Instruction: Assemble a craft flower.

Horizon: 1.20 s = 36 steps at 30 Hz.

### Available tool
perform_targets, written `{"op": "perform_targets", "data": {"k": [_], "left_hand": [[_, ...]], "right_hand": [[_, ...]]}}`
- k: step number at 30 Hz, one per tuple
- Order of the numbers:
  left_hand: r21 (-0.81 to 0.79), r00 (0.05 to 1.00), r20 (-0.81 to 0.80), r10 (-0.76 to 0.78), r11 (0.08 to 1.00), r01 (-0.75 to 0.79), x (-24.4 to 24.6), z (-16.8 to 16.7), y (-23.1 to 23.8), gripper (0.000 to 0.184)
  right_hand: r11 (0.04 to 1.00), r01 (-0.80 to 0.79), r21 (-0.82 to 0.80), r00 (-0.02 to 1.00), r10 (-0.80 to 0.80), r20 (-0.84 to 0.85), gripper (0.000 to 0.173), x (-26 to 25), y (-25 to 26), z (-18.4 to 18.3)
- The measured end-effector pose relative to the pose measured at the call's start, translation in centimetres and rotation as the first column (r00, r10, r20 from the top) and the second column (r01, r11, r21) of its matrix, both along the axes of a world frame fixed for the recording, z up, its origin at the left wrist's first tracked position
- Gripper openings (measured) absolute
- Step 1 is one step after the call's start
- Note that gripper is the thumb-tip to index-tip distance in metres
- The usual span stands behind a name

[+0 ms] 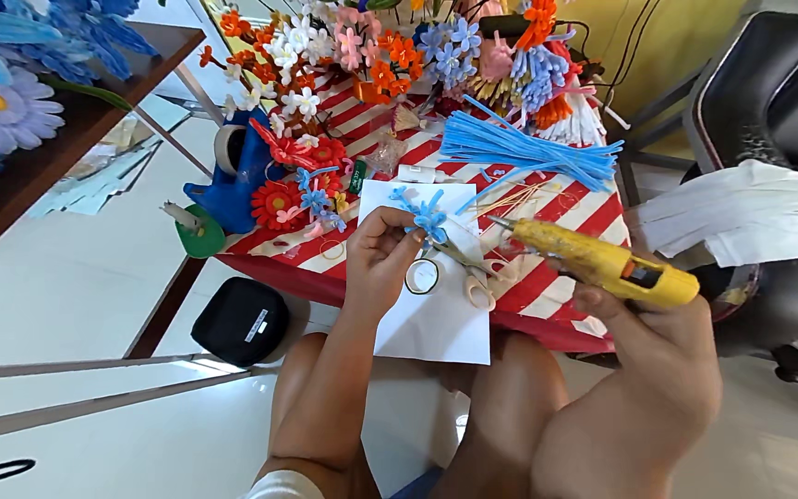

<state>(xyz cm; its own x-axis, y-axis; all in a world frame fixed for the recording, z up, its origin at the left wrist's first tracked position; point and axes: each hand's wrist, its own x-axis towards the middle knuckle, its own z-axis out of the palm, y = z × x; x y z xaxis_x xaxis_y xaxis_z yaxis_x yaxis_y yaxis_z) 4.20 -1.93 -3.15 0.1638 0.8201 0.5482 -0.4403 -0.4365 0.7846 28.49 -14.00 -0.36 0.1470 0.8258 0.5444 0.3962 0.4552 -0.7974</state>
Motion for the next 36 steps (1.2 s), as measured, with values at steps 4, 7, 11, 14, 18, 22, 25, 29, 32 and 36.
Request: {"op": "perform_targets", "data": {"k": [4,7,11,14,18,22,25,29,32,36], "left_hand": [[-0.009,1.000,0.016,0.008,1.000,-0.008,-0.1,0.0,0.1,0.019],[-0.018,0.999,0.032,-0.008,1.000,0.008,-0.1,0.1,0.1,0.018],[-0.041,0.998,0.051,-0.030,0.999,0.032,-0.1,0.2,0.0,0.018],[-0.052,0.998,0.050,-0.050,0.997,0.052,-0.1,0.2,0.0,0.018],[-0.080,0.995,0.064,-0.079,0.993,0.084,-0.2,0.3,-0.1,0.018],[-0.080,0.988,0.061,-0.144,0.986,0.149,-0.3,0.3,0.0,0.017],[-0.063,0.984,0.034,-0.172,0.983,0.174,-0.3,0.2,-0.1,0.017],[-0.016,0.973,-0.020,-0.228,0.974,0.228,-0.3,0.1,-0.2,0.015],[0.010,0.964,-0.041,-0.264,0.964,0.265,-0.5,0.2,-0.3,0.015],[0.013,0.961,-0.062,-0.269,0.963,0.271,-1.0,0.3,-0.5,0.015]], "right_hand": [[0.961,0.223,-0.165,0.971,-0.205,0.120,0.031,3.4,2.5,-2.1],[0.857,0.329,-0.397,0.943,-0.280,0.180,0.028,5.8,4.7,-4.6],[0.770,0.281,-0.574,0.960,-0.221,0.173,0.028,7.5,5.5,-6.4],[0.789,0.265,-0.554,0.963,-0.240,0.120,0.044,7.6,5.2,-6.2],[0.851,0.355,-0.386,0.935,-0.315,0.164,0.066,7.2,4.6,-5.2],[0.907,0.420,0.031,0.888,-0.417,0.191,0.043,3.4,3.3,-2.0],[0.963,0.205,0.173,0.969,-0.225,0.104,0.019,-2.0,2.6,-0.3],[0.989,-0.021,0.148,0.999,0.015,0.039,0.016,-7.2,3.3,-0.8],[0.987,-0.049,0.154,0.997,0.040,0.059,0.024,-8.5,3.9,-0.8],[0.987,0.000,0.160,0.998,-0.009,0.057,0.023,-9.2,4.4,-0.7]]}}
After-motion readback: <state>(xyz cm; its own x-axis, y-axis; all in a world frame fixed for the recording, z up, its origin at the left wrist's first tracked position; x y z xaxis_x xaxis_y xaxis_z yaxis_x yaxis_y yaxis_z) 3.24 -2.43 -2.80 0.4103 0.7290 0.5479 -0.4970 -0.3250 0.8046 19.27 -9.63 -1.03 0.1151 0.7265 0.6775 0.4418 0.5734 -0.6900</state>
